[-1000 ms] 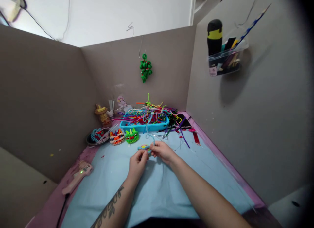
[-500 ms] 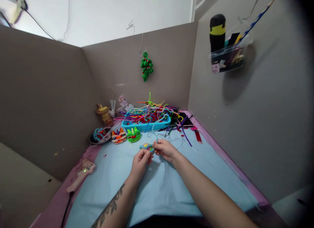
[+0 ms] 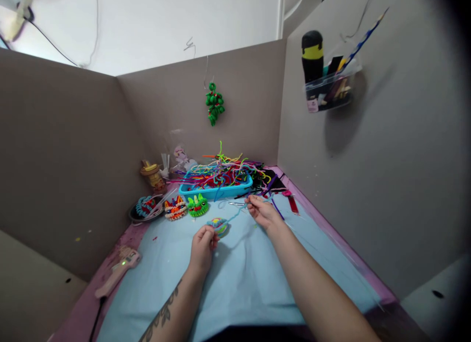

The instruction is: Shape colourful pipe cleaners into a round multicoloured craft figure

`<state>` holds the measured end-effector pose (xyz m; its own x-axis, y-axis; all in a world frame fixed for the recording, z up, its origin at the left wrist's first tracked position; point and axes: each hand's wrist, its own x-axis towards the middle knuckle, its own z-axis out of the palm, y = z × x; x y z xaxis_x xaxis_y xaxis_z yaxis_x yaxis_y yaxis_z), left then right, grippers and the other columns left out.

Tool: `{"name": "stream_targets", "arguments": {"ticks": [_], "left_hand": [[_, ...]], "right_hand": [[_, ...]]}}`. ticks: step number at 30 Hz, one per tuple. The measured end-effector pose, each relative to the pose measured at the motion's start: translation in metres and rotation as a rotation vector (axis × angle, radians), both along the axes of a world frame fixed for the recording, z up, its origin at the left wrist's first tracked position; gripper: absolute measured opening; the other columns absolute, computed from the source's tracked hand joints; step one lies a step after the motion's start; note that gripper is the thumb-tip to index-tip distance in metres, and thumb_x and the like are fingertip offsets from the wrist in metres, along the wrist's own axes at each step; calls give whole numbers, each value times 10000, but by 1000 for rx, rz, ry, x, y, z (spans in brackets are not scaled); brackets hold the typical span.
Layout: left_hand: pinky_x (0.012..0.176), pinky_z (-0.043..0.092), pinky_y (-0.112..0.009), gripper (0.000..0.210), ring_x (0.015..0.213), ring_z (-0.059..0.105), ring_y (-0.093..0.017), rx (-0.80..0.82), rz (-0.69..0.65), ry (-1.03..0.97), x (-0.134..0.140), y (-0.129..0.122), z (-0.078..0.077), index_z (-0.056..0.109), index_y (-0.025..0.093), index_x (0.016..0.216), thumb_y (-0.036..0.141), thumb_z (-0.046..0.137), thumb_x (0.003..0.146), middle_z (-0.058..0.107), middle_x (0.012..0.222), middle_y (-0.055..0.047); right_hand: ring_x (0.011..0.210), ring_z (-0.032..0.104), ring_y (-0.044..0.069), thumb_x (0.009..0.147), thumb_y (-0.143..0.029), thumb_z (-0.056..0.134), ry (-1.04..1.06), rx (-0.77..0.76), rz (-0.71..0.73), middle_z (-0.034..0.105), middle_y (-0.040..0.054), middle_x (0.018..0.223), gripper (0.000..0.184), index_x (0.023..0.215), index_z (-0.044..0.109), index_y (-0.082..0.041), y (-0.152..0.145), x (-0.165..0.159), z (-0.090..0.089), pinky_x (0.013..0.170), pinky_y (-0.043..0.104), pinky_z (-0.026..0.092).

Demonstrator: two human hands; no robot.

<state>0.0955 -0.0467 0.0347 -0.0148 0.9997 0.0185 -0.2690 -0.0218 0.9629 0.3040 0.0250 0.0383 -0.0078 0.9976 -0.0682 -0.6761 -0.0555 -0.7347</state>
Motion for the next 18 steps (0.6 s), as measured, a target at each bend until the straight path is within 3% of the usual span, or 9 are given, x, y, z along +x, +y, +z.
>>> {"name": "stream_targets", "arguments": {"ticks": [9, 13, 16, 18], "left_hand": [[396, 258, -150, 150, 422, 372, -42, -56, 66, -114, -3, 3, 4, 466, 153, 586, 239, 574, 643, 498, 491, 36], [396, 265, -155, 138, 422, 383, -47, -57, 63, -124, -4, 3, 2, 482, 156, 596, 244, 577, 645, 511, 504, 35], [400, 265, -161, 139, 423, 385, -50, -56, 61, -112, -4, 3, 2, 490, 159, 605, 248, 584, 656, 511, 508, 36], [423, 290, -168, 155, 445, 412, -58, -40, 52, -101, -3, 3, 2, 503, 158, 628, 273, 598, 670, 525, 536, 34]], "right_hand": [[577, 616, 86, 736, -101, 623, 165, -40, -277, 653, 7, 688, 111, 707, 552, -181, 12, 14, -1, 493, 153, 530], [519, 581, 67, 721, -130, 634, 156, -34, -331, 627, -22, 599, 93, 700, 556, -178, 10, 17, -1, 469, 136, 489], [448, 530, 57, 671, -204, 683, 8, -64, -366, 610, -36, 564, 133, 718, 561, -175, 8, 15, 0, 378, 119, 403], [391, 476, 43, 653, -271, 697, -142, -54, -307, 594, -37, 534, 178, 702, 565, -162, 4, 11, 3, 328, 111, 320]]}}
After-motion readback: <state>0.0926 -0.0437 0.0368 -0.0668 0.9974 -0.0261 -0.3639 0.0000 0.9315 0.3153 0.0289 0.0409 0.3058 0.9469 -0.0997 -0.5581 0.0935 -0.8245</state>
